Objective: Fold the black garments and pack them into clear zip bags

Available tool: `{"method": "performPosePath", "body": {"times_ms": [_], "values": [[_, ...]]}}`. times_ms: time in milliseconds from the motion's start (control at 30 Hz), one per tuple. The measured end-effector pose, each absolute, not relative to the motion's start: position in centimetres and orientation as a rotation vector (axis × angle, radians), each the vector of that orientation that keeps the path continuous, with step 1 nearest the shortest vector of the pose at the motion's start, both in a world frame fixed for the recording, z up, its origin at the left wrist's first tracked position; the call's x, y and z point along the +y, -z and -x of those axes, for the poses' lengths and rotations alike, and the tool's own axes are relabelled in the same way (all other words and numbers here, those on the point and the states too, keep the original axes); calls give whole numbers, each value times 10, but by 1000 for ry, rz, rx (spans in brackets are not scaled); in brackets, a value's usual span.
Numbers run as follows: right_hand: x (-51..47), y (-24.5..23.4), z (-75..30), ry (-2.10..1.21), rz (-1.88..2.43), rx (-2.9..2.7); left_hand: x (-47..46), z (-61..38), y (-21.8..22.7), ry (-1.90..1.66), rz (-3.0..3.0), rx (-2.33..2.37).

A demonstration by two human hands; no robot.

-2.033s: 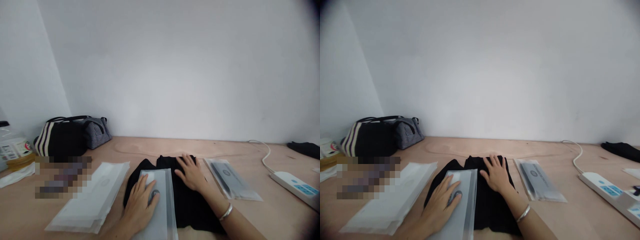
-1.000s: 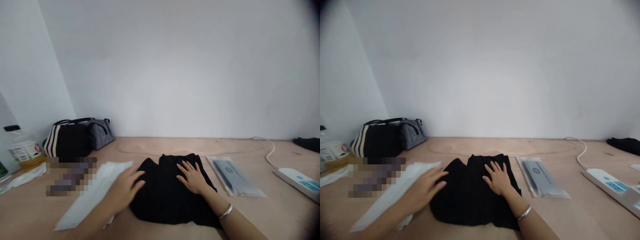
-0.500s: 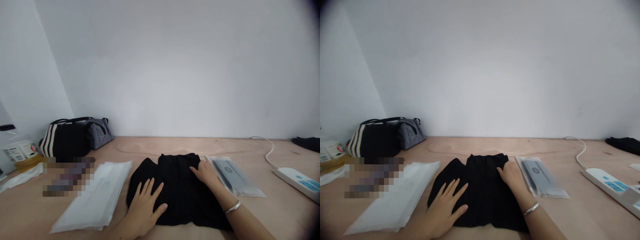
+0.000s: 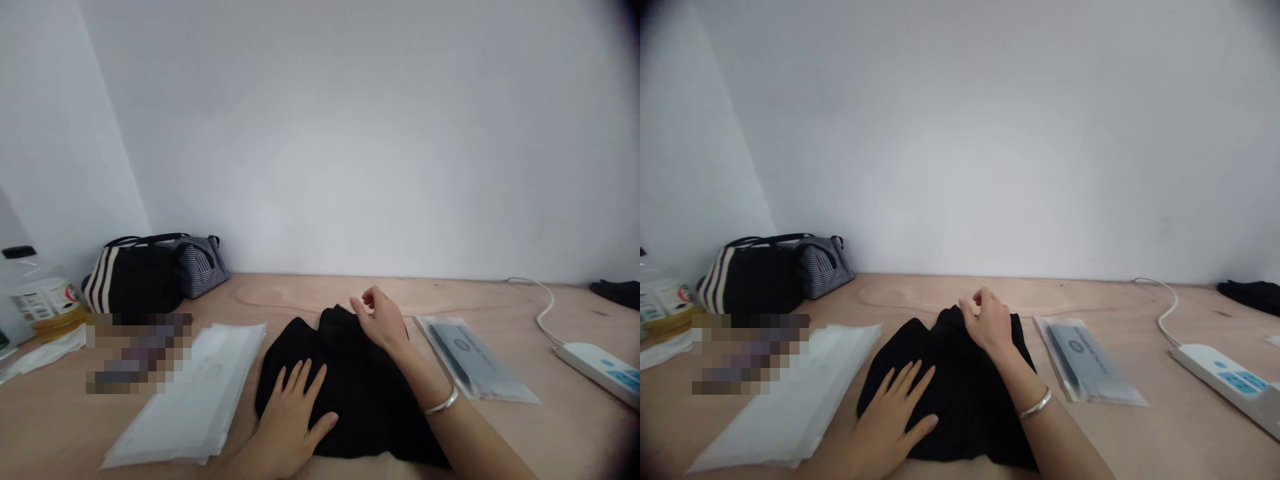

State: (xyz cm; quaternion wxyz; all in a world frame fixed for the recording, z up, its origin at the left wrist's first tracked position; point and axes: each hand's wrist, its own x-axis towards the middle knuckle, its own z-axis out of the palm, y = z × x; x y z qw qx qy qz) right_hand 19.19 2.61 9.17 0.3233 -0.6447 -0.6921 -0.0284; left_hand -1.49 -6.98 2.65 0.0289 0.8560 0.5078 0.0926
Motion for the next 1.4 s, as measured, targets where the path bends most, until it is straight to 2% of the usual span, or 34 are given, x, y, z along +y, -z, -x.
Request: {"method": "performPosePath", "body": {"times_ms": [100, 333, 667, 867, 1067, 1133, 1233, 1400], "values": [[27, -74, -211, 99, 1720, -1954, -70, 14, -28, -274, -2625, 1562], [25, -14, -258, -114, 1707, -2411, -71, 16, -28, -271, -2604, 1562], [28, -21, -263, -181, 1588, -2325, -35, -49, -50, -394, -2799, 1462], [30, -21, -261, -105, 1581, -2369, -17, -52, -53, -318, -2646, 1910], [26, -35, -258, 13, 1668, -2370, -19, 1, -85, 95, -2398, 2531], [23, -38, -254, 82, 1661, -2385, -11, 1, -83, -29, -2479, 2490], [22, -30, -250, 92, 1688, -2462, 6, -10, -65, -200, -2490, 2172], [25, -14, -256, -97, 1825, -2448, 26, -8, -34, -51, -2230, 2021]]}}
